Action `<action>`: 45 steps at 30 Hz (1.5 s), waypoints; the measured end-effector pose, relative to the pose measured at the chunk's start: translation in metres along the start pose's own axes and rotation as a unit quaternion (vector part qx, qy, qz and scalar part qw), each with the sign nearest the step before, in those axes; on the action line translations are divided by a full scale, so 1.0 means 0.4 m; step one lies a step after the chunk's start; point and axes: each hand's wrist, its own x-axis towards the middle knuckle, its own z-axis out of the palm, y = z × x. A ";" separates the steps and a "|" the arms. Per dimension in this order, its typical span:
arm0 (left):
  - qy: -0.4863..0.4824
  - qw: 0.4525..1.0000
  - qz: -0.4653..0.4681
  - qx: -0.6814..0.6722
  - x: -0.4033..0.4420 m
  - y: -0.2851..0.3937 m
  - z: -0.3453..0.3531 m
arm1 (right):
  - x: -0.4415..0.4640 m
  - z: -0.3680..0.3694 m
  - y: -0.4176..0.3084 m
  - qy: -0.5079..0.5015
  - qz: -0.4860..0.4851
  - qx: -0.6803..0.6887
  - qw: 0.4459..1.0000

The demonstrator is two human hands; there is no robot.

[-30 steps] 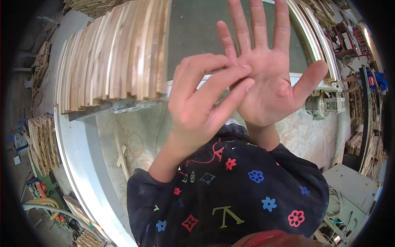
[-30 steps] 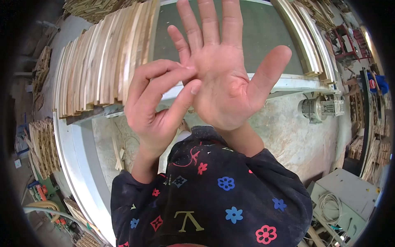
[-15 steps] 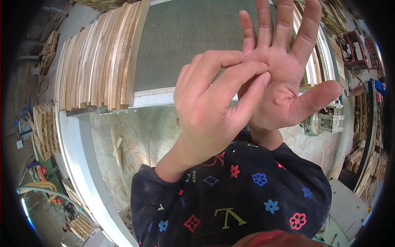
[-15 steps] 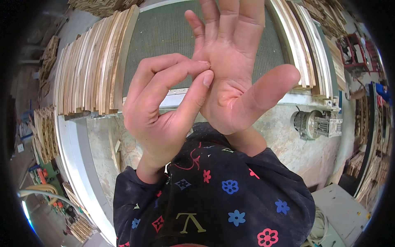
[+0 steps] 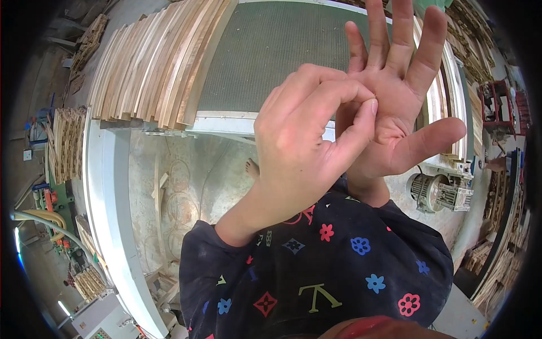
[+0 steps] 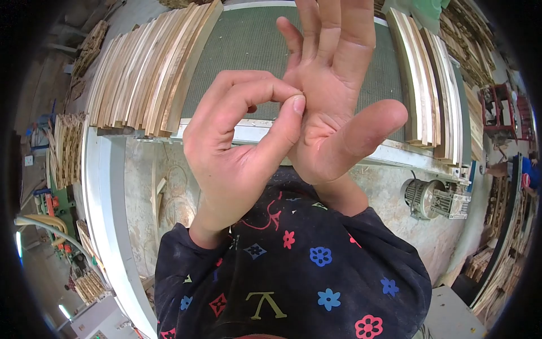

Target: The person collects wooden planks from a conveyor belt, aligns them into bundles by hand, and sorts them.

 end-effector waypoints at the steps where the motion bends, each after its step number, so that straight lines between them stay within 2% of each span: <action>1: 0.001 1.000 0.004 -0.003 0.000 -0.001 0.001 | 0.003 0.001 0.000 -0.001 0.001 -0.001 1.000; 14: -0.025 0.998 -0.018 -0.053 0.000 0.000 -0.002 | 0.006 0.018 -0.007 -0.009 -0.001 -0.043 0.999; 16: -0.048 0.995 -0.036 -0.082 -0.007 -0.003 -0.010 | 0.012 -0.009 -0.008 -0.001 -0.005 -0.081 0.997; 18: -0.090 0.983 -0.093 -0.131 -0.035 -0.015 -0.032 | 0.009 -0.040 -0.020 0.010 -0.002 -0.176 0.984; 20: -0.124 0.963 -0.135 -0.198 -0.108 -0.085 -0.054 | -0.007 -0.154 -0.069 -0.053 -0.005 -0.378 0.924; 21: -0.126 0.940 -0.198 -0.249 -0.150 -0.104 -0.071 | -0.012 -0.205 -0.105 -0.043 -0.017 -0.502 0.864; 22: -0.130 0.909 -0.263 -0.295 -0.195 -0.121 -0.091 | -0.018 -0.252 -0.143 -0.027 -0.027 -0.615 0.787; 24: -0.137 0.873 -0.328 -0.333 -0.288 -0.176 -0.129 | -0.034 -0.361 -0.205 0.040 -0.036 -0.819 0.572; 27: -0.101 0.846 -0.390 -0.349 -0.419 -0.211 -0.146 | -0.049 -0.521 -0.281 0.107 0.013 -0.938 0.329; 30: -0.092 0.830 -0.459 -0.303 -0.483 -0.211 -0.127 | -0.010 -0.650 -0.313 0.130 0.139 -0.934 0.304; 32: -0.117 0.821 -0.471 -0.300 -0.478 -0.218 -0.114 | 0.074 -0.725 -0.299 0.084 0.236 -0.939 0.236; 36: -0.178 0.829 -0.444 -0.288 -0.424 -0.198 -0.127 | 0.215 -0.826 -0.266 0.140 0.306 -0.905 0.262; 39: -0.180 0.830 -0.441 -0.290 -0.417 -0.207 -0.178 | 0.260 -0.866 -0.240 0.174 0.361 -0.873 0.277; 41: -0.150 0.834 -0.445 -0.290 -0.421 -0.223 -0.218 | 0.288 -0.856 -0.242 0.169 0.398 -0.860 0.271; 43: -0.111 0.843 -0.440 -0.288 -0.439 -0.246 -0.273 | 0.269 -0.933 -0.244 0.136 0.371 -0.878 0.271; 45: -0.063 0.858 -0.430 -0.275 -0.449 -0.277 -0.322 | 0.208 -0.811 -0.203 0.123 0.375 -0.863 0.315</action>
